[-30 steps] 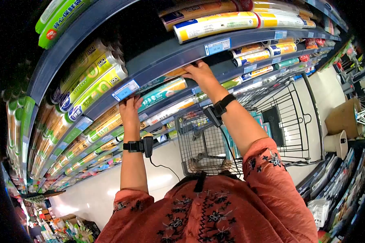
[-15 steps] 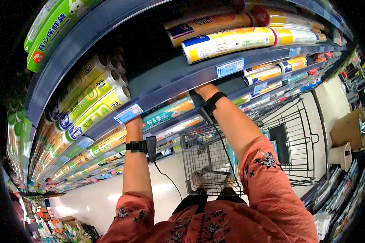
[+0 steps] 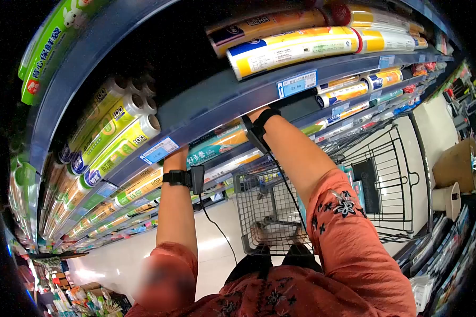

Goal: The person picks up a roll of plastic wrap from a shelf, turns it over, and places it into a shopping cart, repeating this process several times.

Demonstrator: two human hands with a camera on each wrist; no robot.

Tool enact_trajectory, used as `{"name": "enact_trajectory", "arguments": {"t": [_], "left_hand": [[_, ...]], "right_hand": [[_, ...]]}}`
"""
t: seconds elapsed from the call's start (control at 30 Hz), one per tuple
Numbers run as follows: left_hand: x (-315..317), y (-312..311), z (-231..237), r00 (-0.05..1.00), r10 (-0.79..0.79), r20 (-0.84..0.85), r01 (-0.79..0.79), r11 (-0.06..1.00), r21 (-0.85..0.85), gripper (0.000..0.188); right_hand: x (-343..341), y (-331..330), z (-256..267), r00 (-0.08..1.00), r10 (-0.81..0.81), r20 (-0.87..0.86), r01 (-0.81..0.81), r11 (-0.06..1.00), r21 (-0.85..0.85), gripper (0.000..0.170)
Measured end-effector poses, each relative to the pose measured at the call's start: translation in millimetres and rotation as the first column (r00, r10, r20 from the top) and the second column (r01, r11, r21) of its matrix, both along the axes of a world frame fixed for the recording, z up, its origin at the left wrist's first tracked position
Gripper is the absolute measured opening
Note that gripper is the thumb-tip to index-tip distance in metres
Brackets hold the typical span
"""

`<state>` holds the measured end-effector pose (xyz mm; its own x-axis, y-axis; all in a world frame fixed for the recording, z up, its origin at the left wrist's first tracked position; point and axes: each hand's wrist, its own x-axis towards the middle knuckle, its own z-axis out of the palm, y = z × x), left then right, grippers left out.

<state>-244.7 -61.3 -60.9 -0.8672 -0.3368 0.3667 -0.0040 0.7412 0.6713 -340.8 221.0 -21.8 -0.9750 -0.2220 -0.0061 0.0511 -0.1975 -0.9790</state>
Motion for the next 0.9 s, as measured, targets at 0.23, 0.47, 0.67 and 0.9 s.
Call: {"name": "enact_trajectory", "arguments": {"t": [0.23,0.47,0.67,0.9], "left_hand": [[-1.3,-0.9,8.2,0.999,0.01,0.04,-0.006,0.996,-0.086,0.036],[-1.3,3.4,19.9,0.996,0.009,0.093,0.011,0.975,-0.221,0.037],[19.4,24.1,59.0,0.987,-0.027,0.159,0.132,0.702,-0.7,0.039],[117.6,118.0,88.7,0.936,-0.335,0.105,0.306,0.925,0.226,0.052]], "right_hand": [[-1.2,0.3,-5.0,1.0,0.01,-0.024,-0.009,0.998,0.069,0.033],[-4.3,1.9,-7.9,0.997,0.032,-0.07,-0.021,0.989,0.149,0.034],[22.6,20.1,3.1,0.951,0.091,-0.294,-0.009,0.963,0.268,0.035],[184.0,142.4,22.1,0.989,-0.11,-0.101,0.112,0.994,0.007,0.03]]}}
